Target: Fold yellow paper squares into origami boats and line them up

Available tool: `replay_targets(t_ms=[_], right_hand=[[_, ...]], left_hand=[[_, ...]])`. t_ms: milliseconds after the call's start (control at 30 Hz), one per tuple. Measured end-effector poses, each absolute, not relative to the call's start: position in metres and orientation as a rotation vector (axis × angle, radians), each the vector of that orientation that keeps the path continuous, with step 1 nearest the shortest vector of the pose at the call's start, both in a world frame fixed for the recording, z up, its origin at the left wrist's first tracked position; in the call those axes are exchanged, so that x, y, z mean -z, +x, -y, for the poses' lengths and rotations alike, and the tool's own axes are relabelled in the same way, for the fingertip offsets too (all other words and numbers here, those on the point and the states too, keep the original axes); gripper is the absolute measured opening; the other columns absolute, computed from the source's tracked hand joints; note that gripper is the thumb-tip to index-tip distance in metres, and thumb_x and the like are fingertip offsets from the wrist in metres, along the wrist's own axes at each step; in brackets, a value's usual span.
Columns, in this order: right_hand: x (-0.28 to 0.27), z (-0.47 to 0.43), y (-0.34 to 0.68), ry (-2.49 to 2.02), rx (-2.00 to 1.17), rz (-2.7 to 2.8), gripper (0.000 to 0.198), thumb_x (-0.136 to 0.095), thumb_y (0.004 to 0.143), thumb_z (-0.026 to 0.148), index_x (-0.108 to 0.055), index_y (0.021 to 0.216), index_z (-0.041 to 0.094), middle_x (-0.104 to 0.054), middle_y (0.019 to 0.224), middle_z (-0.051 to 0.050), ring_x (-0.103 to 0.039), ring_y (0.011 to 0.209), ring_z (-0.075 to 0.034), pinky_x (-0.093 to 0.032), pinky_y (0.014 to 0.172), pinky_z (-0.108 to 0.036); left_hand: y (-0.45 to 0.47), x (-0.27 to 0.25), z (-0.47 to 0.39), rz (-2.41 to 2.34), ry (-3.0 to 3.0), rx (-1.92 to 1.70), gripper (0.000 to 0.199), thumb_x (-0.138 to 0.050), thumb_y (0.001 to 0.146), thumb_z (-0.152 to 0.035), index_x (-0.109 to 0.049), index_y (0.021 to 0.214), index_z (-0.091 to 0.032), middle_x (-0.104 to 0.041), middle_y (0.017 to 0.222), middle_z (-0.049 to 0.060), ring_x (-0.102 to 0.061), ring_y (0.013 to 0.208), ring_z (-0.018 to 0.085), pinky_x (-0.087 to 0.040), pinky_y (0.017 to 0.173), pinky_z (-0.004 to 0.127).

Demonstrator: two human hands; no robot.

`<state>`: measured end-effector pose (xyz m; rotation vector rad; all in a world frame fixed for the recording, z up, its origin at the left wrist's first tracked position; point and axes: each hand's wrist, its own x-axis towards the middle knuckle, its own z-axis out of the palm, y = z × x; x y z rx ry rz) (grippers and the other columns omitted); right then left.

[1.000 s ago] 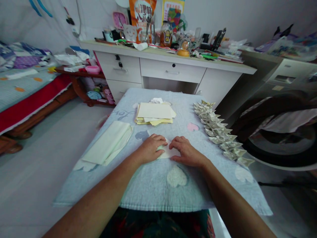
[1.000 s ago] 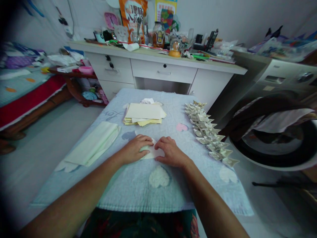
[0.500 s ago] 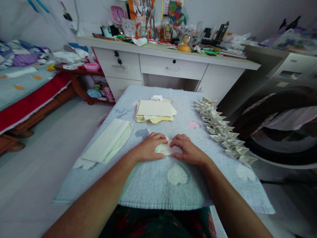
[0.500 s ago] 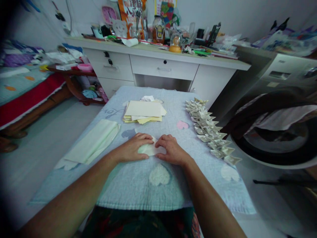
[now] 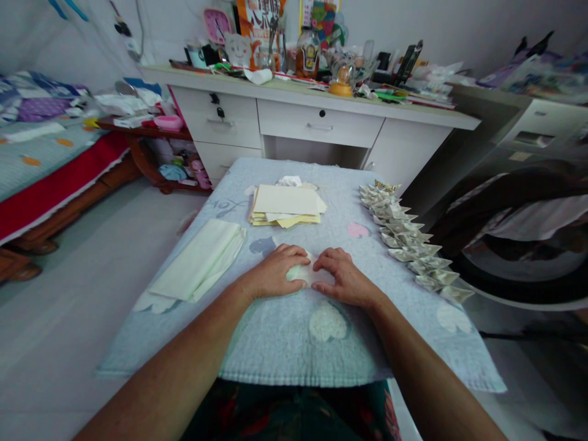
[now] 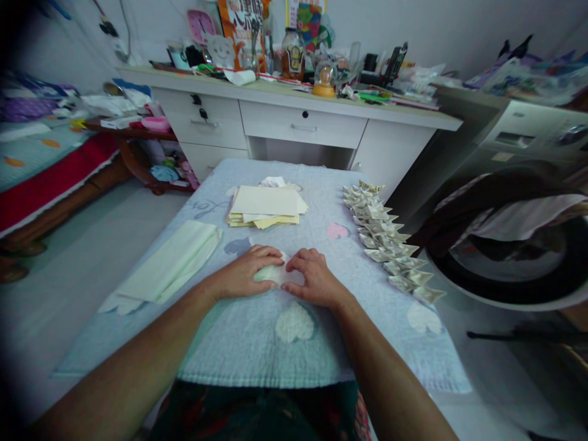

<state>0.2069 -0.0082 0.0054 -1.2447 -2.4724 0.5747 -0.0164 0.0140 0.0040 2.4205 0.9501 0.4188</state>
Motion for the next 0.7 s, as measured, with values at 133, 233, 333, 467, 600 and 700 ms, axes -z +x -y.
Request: replay_targets(t_ms=[133,233,333,467,600,700], right_hand=[[-0.0048,0.0083,0.2071,-1.242,-0.574,2.473,0.029,-0.067,0.081,0.041,-0.064,0.101,0.021,-0.056,0.104,-0.007,-0.045,0.097,-0.024,-0.034,0.086,-0.038],[-0.0038,0.0082,0.2063,-1.253,-0.561,2.473,0.028,-0.07,0.078,0.037,-0.064,0.101,0.021,-0.056,0.104,-0.007,-0.045,0.097,-0.024,-0.033,0.086,-0.038],[-0.0033,0.0087,0.2051,-1.27,-0.548,2.467,0.026,-0.07,0.078,0.033,-0.063,0.1,0.021,-0.056,0.105,-0.006,-0.045,0.097,-0.023,-0.033,0.087,-0.038],[-0.0029,0.0093,0.2037,-1.276,-0.532,2.469,0.029,-0.071,0.077,0.038,-0.063,0.099,0.021,-0.055,0.103,-0.007,-0.045,0.097,-0.024,-0.033,0.086,-0.039],[-0.0009,0.0092,0.2027,-1.277,-0.512,2.454,0.035,-0.071,0.076,0.045,-0.063,0.099,0.021,-0.055,0.102,-0.007,-0.045,0.097,-0.024,-0.033,0.085,-0.038],[-0.0005,0.0094,0.202,-1.293,-0.503,2.448,0.032,-0.072,0.076,0.043,-0.063,0.098,0.02,-0.055,0.102,-0.007,-0.044,0.096,-0.024,-0.033,0.084,-0.038]], left_hand=[[-0.0168,-0.003,-0.0146,-0.947,2.424,-0.409,0.045,-0.066,0.075,-0.027,-0.061,0.119,-0.019,-0.055,0.124,0.008,-0.046,0.119,0.024,-0.034,0.106,0.04],[-0.0171,-0.0019,-0.0151,-0.945,2.42,-0.412,0.047,-0.068,0.073,-0.027,-0.06,0.119,-0.021,-0.055,0.124,0.007,-0.045,0.119,0.024,-0.035,0.106,0.04],[-0.0172,-0.0016,-0.0155,-0.934,2.411,-0.418,0.05,-0.072,0.071,-0.033,-0.061,0.118,-0.021,-0.055,0.125,0.007,-0.045,0.119,0.025,-0.035,0.105,0.041],[-0.017,-0.0024,-0.0158,-0.928,2.411,-0.408,0.051,-0.074,0.069,-0.035,-0.062,0.116,-0.021,-0.055,0.124,0.008,-0.046,0.118,0.025,-0.035,0.105,0.04],[-0.0167,-0.0022,-0.0162,-0.933,2.408,-0.407,0.05,-0.074,0.068,-0.034,-0.063,0.116,-0.022,-0.055,0.124,0.007,-0.046,0.118,0.026,-0.034,0.106,0.042],[-0.0167,-0.0018,-0.0164,-0.939,2.404,-0.407,0.052,-0.074,0.068,-0.034,-0.062,0.117,-0.022,-0.055,0.124,0.007,-0.046,0.118,0.026,-0.034,0.106,0.043]])
